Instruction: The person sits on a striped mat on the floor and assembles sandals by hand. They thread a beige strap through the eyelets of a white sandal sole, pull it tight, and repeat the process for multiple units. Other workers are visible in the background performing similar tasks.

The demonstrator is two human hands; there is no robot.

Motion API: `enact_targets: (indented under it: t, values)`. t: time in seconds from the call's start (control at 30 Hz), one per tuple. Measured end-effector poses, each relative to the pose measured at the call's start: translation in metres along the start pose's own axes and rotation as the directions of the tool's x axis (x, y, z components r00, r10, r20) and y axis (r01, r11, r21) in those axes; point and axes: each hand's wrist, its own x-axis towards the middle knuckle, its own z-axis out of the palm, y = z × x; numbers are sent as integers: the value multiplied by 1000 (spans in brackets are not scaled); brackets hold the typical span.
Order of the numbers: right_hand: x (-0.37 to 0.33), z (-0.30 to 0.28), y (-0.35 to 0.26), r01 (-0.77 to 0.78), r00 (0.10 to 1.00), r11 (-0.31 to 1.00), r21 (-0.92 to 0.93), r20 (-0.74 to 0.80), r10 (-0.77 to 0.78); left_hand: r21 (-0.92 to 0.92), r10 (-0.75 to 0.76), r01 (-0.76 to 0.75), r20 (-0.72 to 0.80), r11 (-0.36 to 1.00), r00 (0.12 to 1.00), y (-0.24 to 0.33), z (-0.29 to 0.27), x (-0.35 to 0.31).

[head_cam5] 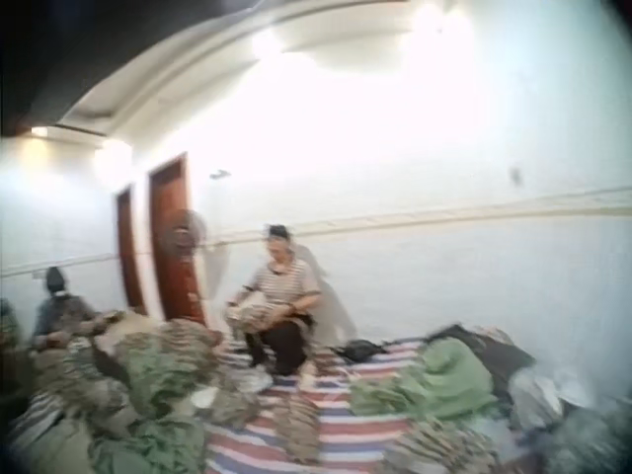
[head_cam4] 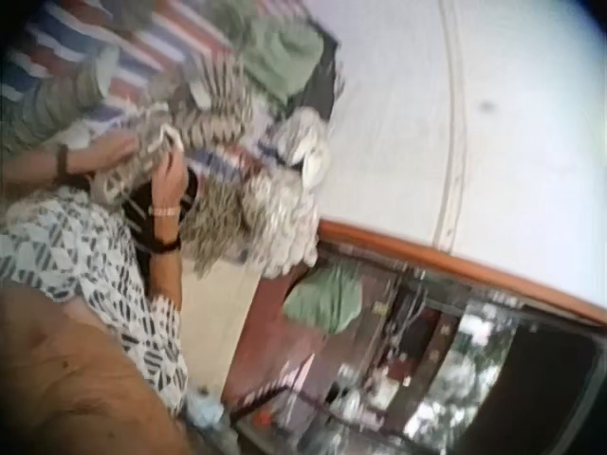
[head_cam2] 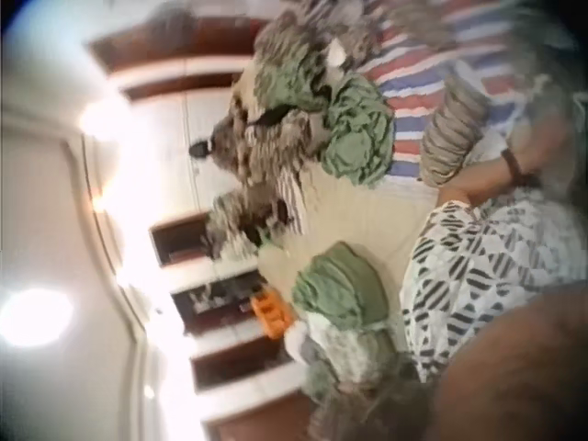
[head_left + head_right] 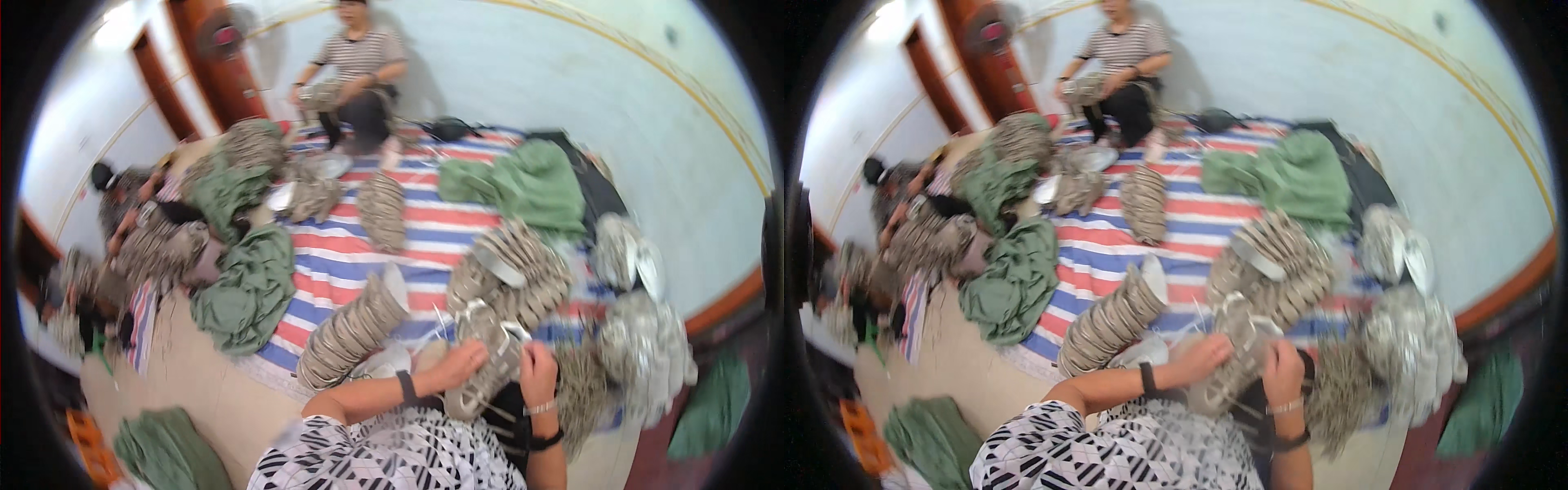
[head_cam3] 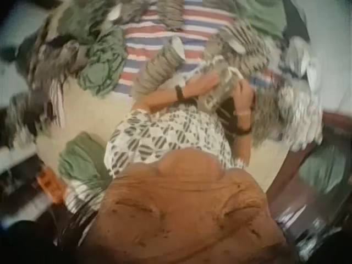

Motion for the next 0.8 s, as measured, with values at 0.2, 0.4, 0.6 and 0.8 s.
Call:
enact_targets:
  t: [0.2, 0.4, 0.6, 0.8]
  values:
    - [-13, 10, -22, -255, 920, 947, 194, 350, 176, -119, -68, 81, 109, 990, 992, 35, -15, 0]
    - [11, 4, -57, -232, 936, 953, 196, 313, 163, -117, -177, 207, 221, 971, 959, 35, -26, -4]
    - [-23, -5, -4, -118, 980, 992, -47, 153, 124, -151, -26, 44, 121, 988, 992, 16, -18, -10]
    - [-77, 0, 26, -170, 971, 983, -69, 161, 179, -232, -20, 70, 211, 970, 977, 17, -14, 0]
